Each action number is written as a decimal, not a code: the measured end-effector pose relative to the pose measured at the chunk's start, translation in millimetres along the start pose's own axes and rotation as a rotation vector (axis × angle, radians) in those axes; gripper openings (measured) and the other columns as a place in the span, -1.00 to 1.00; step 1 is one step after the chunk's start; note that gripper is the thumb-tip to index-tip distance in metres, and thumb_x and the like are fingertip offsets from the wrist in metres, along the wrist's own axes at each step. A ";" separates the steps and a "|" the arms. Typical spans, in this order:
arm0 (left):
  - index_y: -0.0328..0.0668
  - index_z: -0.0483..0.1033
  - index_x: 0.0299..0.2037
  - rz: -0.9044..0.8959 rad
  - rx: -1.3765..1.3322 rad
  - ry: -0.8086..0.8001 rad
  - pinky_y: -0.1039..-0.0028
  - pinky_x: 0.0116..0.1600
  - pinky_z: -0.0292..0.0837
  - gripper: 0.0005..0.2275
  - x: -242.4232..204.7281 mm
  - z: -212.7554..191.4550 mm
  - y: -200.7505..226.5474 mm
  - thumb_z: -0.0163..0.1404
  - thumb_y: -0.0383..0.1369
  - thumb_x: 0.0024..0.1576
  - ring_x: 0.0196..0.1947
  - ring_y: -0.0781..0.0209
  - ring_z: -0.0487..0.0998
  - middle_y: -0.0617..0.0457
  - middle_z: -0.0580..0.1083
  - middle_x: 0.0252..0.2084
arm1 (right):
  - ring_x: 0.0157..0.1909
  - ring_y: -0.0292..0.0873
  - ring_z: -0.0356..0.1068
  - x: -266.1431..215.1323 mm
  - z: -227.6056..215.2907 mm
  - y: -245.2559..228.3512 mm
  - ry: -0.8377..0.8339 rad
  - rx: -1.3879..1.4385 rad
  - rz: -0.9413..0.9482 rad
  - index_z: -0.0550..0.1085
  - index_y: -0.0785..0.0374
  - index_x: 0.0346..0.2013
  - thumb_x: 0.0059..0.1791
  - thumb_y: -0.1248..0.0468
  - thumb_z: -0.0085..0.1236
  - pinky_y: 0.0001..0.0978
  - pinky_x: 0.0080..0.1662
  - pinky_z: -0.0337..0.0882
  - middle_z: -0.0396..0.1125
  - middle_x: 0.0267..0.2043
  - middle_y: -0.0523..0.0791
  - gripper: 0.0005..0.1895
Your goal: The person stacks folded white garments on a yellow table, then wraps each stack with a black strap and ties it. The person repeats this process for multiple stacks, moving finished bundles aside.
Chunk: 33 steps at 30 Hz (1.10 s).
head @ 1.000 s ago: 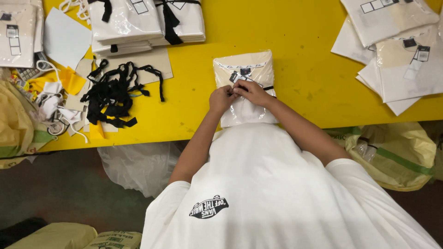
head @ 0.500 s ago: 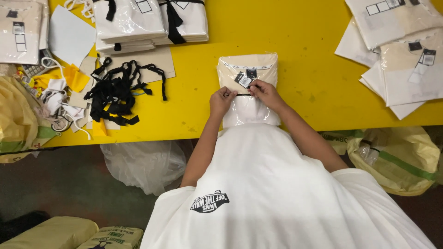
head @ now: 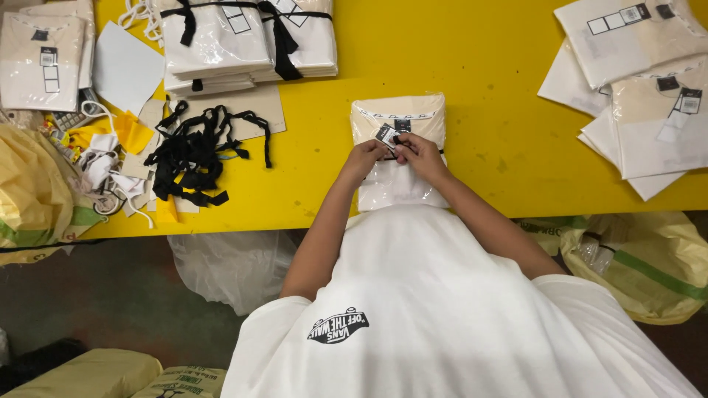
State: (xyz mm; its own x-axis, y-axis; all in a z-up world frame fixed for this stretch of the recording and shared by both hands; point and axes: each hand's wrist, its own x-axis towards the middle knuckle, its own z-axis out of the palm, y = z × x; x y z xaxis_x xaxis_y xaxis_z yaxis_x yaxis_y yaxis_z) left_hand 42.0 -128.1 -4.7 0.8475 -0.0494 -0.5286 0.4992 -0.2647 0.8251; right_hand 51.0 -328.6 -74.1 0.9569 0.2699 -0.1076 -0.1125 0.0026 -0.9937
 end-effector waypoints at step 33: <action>-0.21 0.57 -0.11 0.334 -0.119 0.091 0.45 -0.07 0.56 -0.86 -18.9 24.9 -29.3 0.13 -0.53 0.15 -0.30 0.26 0.62 0.00 0.58 -0.30 | -0.24 -0.26 0.48 -17.0 4.7 -64.9 -0.104 -0.076 0.007 0.42 0.35 -0.02 0.15 0.33 0.07 -0.38 -0.08 0.50 0.44 -0.29 -0.11 -0.85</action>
State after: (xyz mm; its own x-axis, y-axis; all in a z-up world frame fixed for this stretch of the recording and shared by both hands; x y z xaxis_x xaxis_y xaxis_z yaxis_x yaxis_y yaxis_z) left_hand 6.9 -143.4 -23.8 0.9772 -0.0267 -0.2104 0.2051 -0.1343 0.9695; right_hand 40.8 -328.8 -7.6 0.9227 0.3681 -0.1147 -0.0950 -0.0713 -0.9929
